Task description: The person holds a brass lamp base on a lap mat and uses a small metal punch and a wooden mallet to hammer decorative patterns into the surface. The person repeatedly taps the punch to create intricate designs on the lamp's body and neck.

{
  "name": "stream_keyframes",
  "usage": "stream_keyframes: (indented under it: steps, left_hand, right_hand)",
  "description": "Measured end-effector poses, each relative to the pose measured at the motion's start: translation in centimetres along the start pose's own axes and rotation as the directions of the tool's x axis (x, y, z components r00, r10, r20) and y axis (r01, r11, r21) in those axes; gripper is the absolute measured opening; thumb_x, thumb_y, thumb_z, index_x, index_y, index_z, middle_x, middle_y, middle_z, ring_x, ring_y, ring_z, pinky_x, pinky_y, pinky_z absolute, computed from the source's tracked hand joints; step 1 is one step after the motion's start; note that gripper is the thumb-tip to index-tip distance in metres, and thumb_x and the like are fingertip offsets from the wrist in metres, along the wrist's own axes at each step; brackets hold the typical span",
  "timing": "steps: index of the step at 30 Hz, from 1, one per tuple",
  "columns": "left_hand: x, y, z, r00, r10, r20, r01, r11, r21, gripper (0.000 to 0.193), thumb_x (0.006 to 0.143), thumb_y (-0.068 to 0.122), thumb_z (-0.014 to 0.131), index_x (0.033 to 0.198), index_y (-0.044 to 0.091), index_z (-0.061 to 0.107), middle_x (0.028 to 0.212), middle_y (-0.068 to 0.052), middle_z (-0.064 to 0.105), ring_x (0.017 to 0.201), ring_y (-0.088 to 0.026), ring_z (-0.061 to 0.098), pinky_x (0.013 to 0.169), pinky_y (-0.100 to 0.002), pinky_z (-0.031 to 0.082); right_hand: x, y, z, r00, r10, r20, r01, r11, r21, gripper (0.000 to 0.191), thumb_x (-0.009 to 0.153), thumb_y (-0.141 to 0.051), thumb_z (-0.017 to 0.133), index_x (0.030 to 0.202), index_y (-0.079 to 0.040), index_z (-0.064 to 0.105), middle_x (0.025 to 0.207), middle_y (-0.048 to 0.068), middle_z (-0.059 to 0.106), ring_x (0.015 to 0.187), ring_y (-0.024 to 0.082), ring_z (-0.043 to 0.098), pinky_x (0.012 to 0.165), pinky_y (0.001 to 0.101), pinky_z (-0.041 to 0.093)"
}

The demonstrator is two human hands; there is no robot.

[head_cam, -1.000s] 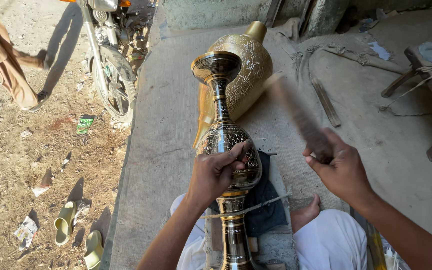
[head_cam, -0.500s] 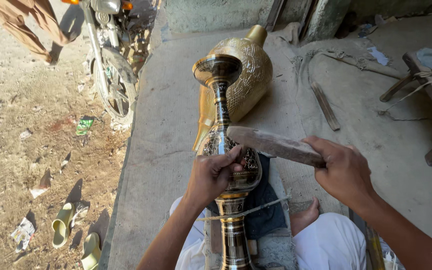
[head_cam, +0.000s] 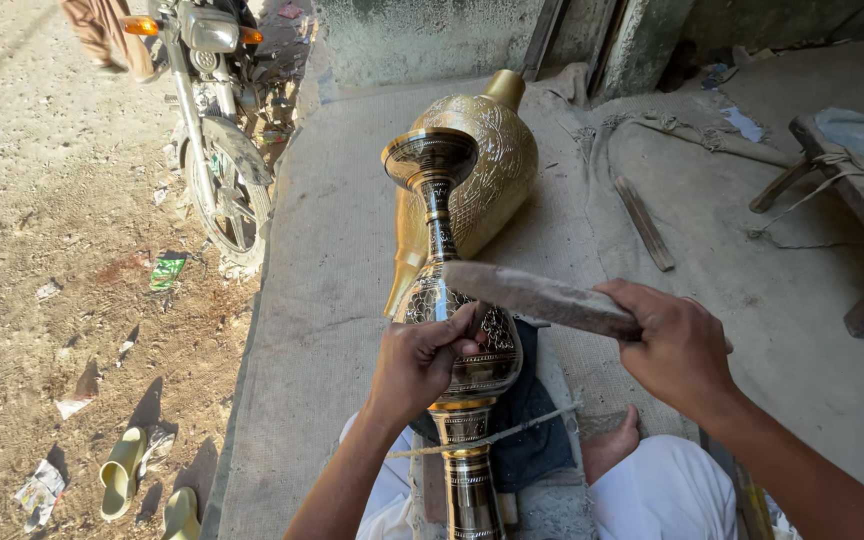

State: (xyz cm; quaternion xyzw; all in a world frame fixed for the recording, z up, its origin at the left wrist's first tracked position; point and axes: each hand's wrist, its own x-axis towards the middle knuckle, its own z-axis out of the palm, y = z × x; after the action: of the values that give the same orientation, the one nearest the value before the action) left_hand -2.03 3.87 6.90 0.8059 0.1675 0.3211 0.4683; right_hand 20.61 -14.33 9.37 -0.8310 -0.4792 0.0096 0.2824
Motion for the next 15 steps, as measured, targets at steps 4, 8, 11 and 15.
stream_keyframes:
  steps: [4, 8, 11, 15]
  left_hand:
    - [0.1, -0.4, -0.1, 0.997, 0.073, 0.012, -0.073, 0.997, 0.012, 0.041, 0.091, -0.009, 0.062, 0.126, 0.009, 0.072, 0.094, -0.003, 0.082, 0.084, -0.005, 0.077, 0.079, -0.024, 0.065]
    - [-0.1, -0.9, 0.0, 0.998, 0.063, 0.008, -0.063, 0.998, -0.019, 0.035, 0.094, -0.006, 0.063, 0.124, 0.009, 0.073, 0.093, -0.003, 0.082, 0.083, -0.005, 0.077, 0.078, -0.024, 0.065]
    - [-0.4, -1.1, 0.1, 0.999, 0.049, -0.022, -0.05, 0.998, -0.028, 0.03, 0.097, -0.005, 0.064, 0.122, 0.009, 0.075, 0.092, -0.003, 0.082, 0.082, -0.004, 0.077, 0.076, -0.024, 0.065]
    - [0.0, -1.1, 0.1, 0.998, 0.061, -0.01, -0.061, 0.998, 0.019, 0.032, 0.095, -0.004, 0.064, 0.123, 0.009, 0.074, 0.092, -0.001, 0.082, 0.082, -0.004, 0.077, 0.078, -0.024, 0.065]
  right_hand:
    - [0.1, -0.2, 0.6, 0.993, 0.103, 0.057, -0.117, 0.925, 0.361, 0.034, 0.082, -0.006, 0.076, 0.114, -0.012, 0.069, 0.078, 0.002, 0.074, 0.069, 0.009, 0.067, 0.064, 0.0274, 0.054]
    - [-0.3, -0.1, 0.9, 0.993, -0.023, -0.111, 0.024, 1.0, 0.005, 0.044, 0.077, -0.004, 0.079, 0.118, -0.016, 0.073, 0.086, 0.002, 0.075, 0.071, 0.009, 0.067, 0.064, 0.0292, 0.051]
    - [-0.4, 0.0, 0.9, 0.99, 0.141, 0.018, -0.139, 0.933, 0.332, 0.026, 0.091, -0.006, 0.082, 0.115, -0.008, 0.071, 0.084, 0.012, 0.073, 0.071, 0.023, 0.065, 0.063, 0.0361, 0.053]
    - [-0.1, 0.1, 0.1, 0.972, -0.172, -0.157, 0.181, 0.982, 0.045, 0.048, 0.07, -0.002, 0.073, 0.117, -0.014, 0.071, 0.093, 0.006, 0.078, 0.075, 0.019, 0.071, 0.07, 0.0373, 0.053]
